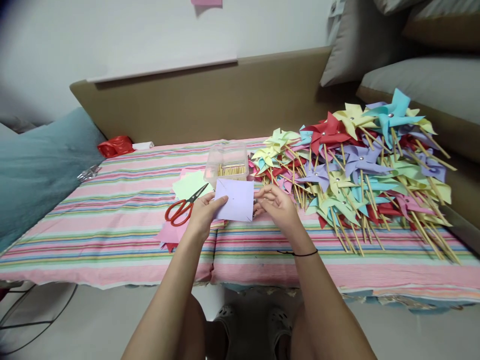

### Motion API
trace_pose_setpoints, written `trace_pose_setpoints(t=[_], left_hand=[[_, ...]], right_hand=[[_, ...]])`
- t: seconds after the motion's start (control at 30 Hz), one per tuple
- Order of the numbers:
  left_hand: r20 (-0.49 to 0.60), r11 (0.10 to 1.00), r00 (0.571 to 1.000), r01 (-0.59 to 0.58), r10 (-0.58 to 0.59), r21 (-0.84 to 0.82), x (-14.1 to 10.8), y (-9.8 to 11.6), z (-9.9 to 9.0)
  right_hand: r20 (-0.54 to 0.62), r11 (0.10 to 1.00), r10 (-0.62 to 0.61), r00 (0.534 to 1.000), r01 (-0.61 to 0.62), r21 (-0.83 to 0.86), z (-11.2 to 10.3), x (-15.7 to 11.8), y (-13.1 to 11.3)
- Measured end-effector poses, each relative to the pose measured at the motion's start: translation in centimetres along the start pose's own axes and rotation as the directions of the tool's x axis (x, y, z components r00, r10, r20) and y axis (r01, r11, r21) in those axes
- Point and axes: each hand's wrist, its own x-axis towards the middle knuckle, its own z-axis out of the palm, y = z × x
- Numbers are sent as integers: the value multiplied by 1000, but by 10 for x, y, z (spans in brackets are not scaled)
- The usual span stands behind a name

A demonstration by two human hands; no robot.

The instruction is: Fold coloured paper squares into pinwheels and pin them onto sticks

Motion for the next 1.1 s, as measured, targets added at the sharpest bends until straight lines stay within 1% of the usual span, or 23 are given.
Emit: trace_pose_setpoints(t=[0.07, 0.13, 0.2, 0.3, 0.47, 0.6, 0.67, 0.77, 0.97, 1.1], left_hand=[[-1, 1000, 1000, 8, -8, 5, 0, 1, -2], [-3, 1000, 1000, 14, -14, 7, 0, 2, -3], [3, 1000, 1000, 14, -14, 16, -1, 2, -3], [27, 999, 1000, 2, -2, 32, -3, 1, -2], [55, 999, 998, -27, 26, 20, -5, 1, 0], [80, 998, 996, -41, 37, 57, -5, -1, 0], [91, 997, 995, -39, 33, 66, -4, -3, 0], [103, 997, 994, -30, 22, 73, -3, -6, 0], [99, 997, 995, -27, 20, 74, -1, -7, 1], [113, 998, 994, -4, -3, 61, -4, -5, 2]], right_hand=[[102, 999, 14, 995, -9, -46, -1, -1, 2], [157, 997, 37, 987, -25, -79, -1, -1, 5], [178, 995, 57, 982, -41, -94, -2, -2, 9], [174, 994, 66, 982, -49, -102, -2, -3, 11], [143, 989, 50, 988, -29, -143, 2, -3, 6], [40, 993, 71, 997, -67, -94, 11, -4, 7], [-17, 994, 96, 995, -97, -49, 16, -4, 9], [-74, 994, 104, 992, -107, -31, 22, -5, 10], [-112, 992, 113, 987, -118, -39, 26, -4, 7], [-105, 992, 107, 989, -114, -62, 26, -3, 7]])
